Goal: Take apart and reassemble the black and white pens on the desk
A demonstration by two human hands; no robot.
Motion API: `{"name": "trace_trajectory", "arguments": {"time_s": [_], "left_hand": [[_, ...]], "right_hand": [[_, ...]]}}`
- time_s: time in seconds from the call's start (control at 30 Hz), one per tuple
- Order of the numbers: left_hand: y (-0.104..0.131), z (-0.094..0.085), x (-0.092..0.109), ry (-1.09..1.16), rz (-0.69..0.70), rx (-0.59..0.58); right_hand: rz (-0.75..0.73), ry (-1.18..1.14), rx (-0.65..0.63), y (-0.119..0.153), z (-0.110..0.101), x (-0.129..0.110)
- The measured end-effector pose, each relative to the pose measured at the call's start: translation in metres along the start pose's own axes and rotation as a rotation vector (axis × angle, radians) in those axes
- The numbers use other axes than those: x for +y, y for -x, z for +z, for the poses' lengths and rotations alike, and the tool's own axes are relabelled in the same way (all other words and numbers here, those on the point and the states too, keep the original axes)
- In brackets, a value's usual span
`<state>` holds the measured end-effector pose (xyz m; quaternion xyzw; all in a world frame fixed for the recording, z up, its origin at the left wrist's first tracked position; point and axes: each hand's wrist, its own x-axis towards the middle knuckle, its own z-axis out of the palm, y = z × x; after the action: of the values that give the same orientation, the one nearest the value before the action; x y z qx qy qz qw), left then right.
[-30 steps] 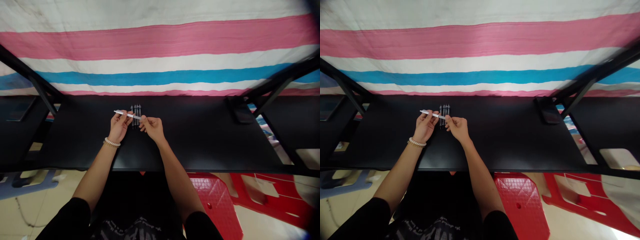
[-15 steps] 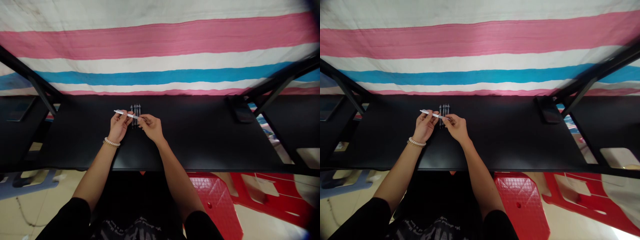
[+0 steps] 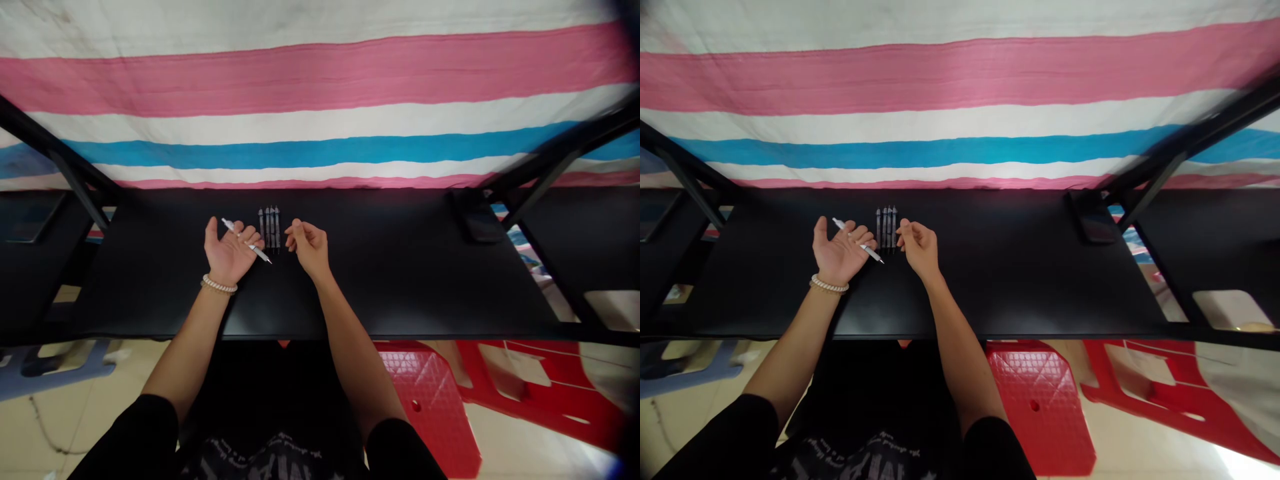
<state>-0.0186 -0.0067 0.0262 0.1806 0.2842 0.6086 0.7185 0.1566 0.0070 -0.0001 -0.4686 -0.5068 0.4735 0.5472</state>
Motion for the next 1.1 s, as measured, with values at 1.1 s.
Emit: {"name": "trace_trajectory", "arguments": {"time_s": [1.1], "left_hand": [[-0.004,-0.016,0.031,0.060,0.191,0.130]], "right_hand": [[-0.274,0.776,-0.188,0.002,-0.003,0.016]]}}
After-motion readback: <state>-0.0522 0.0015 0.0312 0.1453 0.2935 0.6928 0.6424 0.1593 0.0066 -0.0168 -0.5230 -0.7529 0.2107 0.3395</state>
